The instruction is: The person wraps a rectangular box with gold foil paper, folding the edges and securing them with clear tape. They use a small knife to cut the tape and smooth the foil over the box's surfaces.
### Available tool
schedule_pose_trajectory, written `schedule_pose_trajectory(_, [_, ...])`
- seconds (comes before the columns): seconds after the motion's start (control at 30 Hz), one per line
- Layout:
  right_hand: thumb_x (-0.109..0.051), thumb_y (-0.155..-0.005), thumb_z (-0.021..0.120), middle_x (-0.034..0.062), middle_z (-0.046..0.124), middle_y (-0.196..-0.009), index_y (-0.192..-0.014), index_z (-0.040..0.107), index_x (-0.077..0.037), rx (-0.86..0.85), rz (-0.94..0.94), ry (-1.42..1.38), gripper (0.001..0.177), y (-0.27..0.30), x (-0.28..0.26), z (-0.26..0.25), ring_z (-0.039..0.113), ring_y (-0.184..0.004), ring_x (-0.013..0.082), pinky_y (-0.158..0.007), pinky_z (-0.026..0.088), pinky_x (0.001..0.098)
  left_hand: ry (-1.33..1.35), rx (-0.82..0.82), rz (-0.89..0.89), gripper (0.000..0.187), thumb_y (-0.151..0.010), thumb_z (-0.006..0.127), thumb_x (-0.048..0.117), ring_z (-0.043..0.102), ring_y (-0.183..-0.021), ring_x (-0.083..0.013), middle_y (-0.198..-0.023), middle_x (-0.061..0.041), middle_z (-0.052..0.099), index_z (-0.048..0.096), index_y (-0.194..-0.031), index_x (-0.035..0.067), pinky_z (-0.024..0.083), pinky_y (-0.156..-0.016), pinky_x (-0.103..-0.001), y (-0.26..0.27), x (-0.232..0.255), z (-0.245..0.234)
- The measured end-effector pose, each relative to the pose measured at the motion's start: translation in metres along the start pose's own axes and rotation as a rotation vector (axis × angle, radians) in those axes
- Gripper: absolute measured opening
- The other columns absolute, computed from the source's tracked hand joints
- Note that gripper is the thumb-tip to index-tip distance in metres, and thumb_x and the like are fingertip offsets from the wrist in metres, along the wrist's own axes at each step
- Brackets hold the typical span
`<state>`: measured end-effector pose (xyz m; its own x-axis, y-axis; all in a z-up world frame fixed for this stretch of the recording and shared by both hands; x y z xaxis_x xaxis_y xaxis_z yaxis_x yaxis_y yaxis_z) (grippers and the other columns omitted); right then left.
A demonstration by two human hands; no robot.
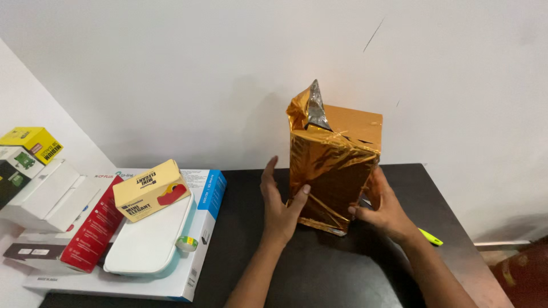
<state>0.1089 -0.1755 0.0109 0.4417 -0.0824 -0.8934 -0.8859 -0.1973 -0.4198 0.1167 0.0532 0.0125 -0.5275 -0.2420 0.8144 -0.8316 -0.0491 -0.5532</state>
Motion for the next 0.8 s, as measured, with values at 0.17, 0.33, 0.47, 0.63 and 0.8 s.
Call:
schedule_pose_trajectory(0.17, [-0.005, -0.081, 0.063, 0.0159, 0.05, -0.117, -0.153, 0.046, -0.002, 0.034, 0.182, -0.188, 0.074, 0.008, 0.038, -0.025, 0.051, -0.11, 0.0276, -0.102, 0.046, 0.0428, 0.101, -0.123, 0.028, 0.114, -0.081, 0.079, 0.049, 0.015, -0.161, -0.0361, -0.173, -0.019, 0.013, 0.011, -0.165, 0.013, 0.019, -0.125, -0.057, -0.006, 0.011, -0.011])
schedule_pose_trajectory(0.33, [-0.002, -0.081, 0.058, 0.01, 0.067, -0.13, -0.142, 0.054, -0.002, 0.2, 0.236, -0.156, 0.06, 0.011, 0.044, -0.033, 0.062, -0.121, 0.0201, -0.106, 0.048, 0.0373, 0.174, -0.158, 0.08, 0.121, -0.077, 0.086, 0.038, 0.039, -0.15, -0.0342, -0.161, -0.018, 0.035, 0.008, -0.166, 0.014, 0.036, -0.123, -0.052, 0.001, 0.032, -0.007])
schedule_pose_trajectory(0.47, [0.0, -0.082, 0.06, 0.0118, 0.066, -0.13, -0.142, 0.053, -0.001, 0.232, 0.18, -0.118, 0.061, 0.009, 0.026, -0.026, 0.063, -0.116, 0.0228, -0.103, 0.05, 0.0389, 0.169, -0.158, 0.1, 0.121, -0.076, 0.088, 0.027, 0.044, -0.145, -0.0321, -0.155, -0.017, 0.037, 0.008, -0.166, 0.012, 0.044, -0.119, -0.047, 0.005, 0.04, -0.001])
schedule_pose_trajectory(0.63, [-0.003, -0.083, 0.061, 0.0132, 0.065, -0.128, -0.137, 0.053, 0.0, 0.223, 0.138, -0.098, 0.054, 0.013, 0.008, -0.012, 0.064, -0.121, 0.0244, -0.103, 0.053, 0.0398, 0.077, -0.103, 0.116, 0.124, -0.075, 0.089, 0.03, 0.05, -0.136, -0.0301, -0.146, -0.015, 0.039, 0.006, -0.166, 0.011, 0.049, -0.117, -0.046, 0.007, 0.043, -0.004])
schedule_pose_trajectory(0.8, [-0.006, -0.084, 0.061, 0.0143, 0.062, -0.131, -0.144, 0.044, -0.005, 0.239, -0.004, -0.086, 0.062, 0.009, -0.023, -0.001, 0.059, -0.125, 0.0259, -0.106, 0.049, 0.042, 0.131, -0.127, 0.133, 0.127, -0.075, 0.089, 0.029, 0.047, -0.14, -0.0299, -0.15, -0.017, 0.035, 0.0, -0.166, 0.012, 0.046, -0.116, -0.047, 0.009, 0.049, 0.001])
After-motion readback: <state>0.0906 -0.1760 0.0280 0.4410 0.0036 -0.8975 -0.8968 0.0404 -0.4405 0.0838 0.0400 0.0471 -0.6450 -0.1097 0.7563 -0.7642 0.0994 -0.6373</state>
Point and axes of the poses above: each hand's wrist, its own y-axis away from the middle knuckle, its own z-axis out of the palm, x = y × z, the point moved 9 cm from there along -y, towards the middle knuckle
